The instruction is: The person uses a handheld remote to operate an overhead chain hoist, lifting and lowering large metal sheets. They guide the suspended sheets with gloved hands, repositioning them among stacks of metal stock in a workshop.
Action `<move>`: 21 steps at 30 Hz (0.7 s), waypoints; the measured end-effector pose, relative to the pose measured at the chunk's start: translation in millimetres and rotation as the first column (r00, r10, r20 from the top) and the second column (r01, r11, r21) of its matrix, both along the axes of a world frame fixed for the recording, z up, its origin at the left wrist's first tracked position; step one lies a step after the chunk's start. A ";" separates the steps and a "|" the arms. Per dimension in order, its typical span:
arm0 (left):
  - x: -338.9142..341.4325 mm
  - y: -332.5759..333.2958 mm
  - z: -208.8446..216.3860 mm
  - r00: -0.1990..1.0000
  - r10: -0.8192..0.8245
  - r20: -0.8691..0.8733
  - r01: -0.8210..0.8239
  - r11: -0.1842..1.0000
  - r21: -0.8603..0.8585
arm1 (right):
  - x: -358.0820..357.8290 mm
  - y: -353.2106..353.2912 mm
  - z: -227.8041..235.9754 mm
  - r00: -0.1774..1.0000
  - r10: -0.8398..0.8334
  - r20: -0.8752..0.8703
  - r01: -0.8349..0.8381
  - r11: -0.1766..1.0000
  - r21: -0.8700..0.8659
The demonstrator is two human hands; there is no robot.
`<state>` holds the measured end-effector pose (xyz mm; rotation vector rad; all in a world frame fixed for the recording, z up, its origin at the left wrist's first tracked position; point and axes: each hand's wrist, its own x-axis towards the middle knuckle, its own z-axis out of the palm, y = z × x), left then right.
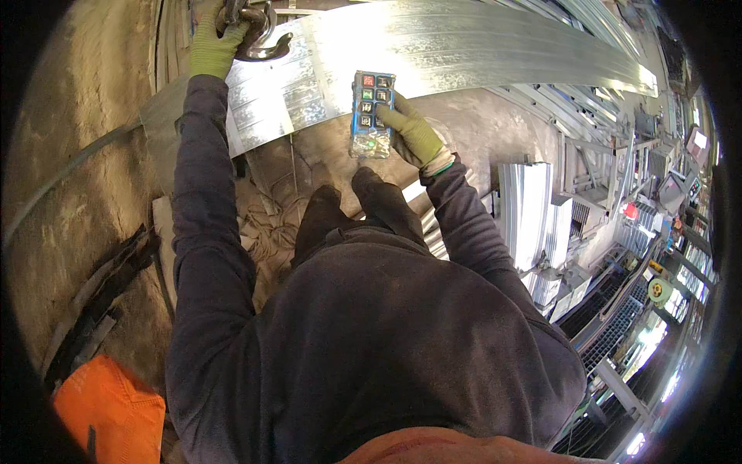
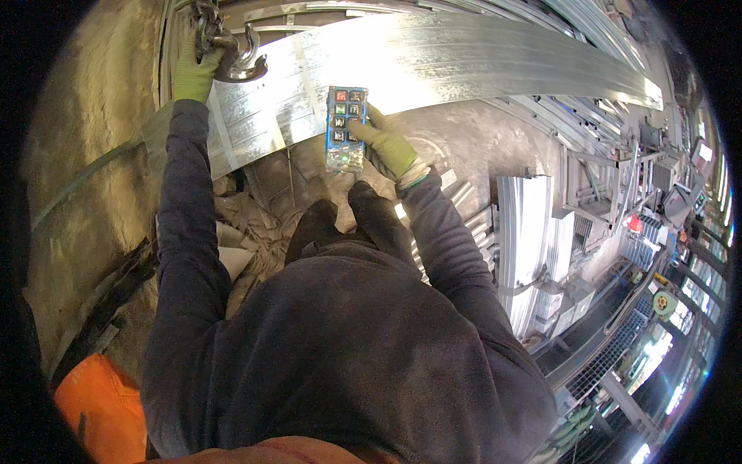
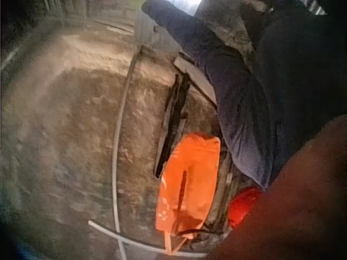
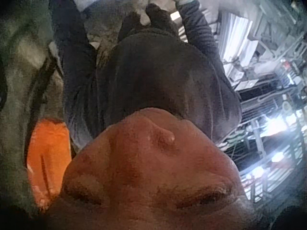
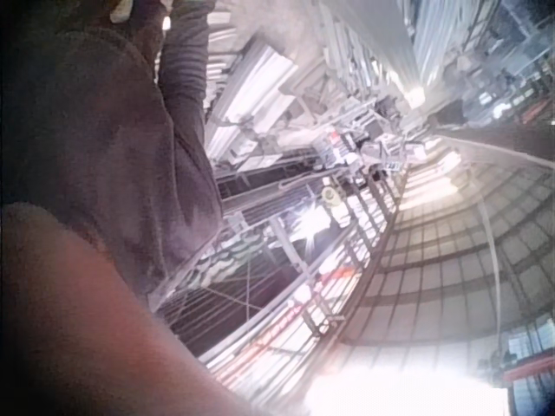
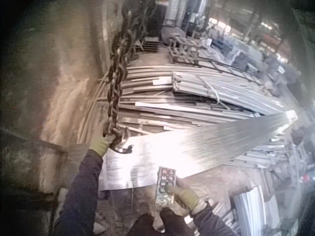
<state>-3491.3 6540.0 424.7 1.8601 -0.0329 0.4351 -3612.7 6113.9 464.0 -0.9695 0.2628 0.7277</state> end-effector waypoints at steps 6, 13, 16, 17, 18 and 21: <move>-40.2 57.5 19.2 0.987 0.142 0.080 -0.152 0.978 0.146 | -14.2 45.3 -23.3 0.998 -0.049 -0.033 0.048 0.998 -0.036; -90.2 110.0 29.5 0.990 0.143 -0.016 -0.141 0.987 0.082 | -16.1 64.7 -50.4 0.999 0.037 0.001 -0.036 0.985 -0.169; -117.4 125.2 19.1 0.974 0.223 -0.031 -0.215 0.964 0.159 | -8.8 71.1 -62.4 0.996 0.087 0.019 -0.080 0.969 -0.234; -126.7 131.7 14.2 0.966 0.255 -0.032 -0.243 0.948 0.203 | -5.2 72.9 -67.0 0.995 0.103 0.013 -0.096 0.964 -0.249; -134.3 138.0 8.5 0.966 0.257 -0.020 -0.253 0.961 0.109 | -1.3 74.5 -72.4 0.994 0.107 0.004 -0.101 0.945 -0.312; -157.6 167.6 -6.0 0.942 0.324 -0.086 -0.325 0.946 0.000 | 13.0 80.3 -95.8 0.982 0.183 0.052 -0.150 0.910 -0.387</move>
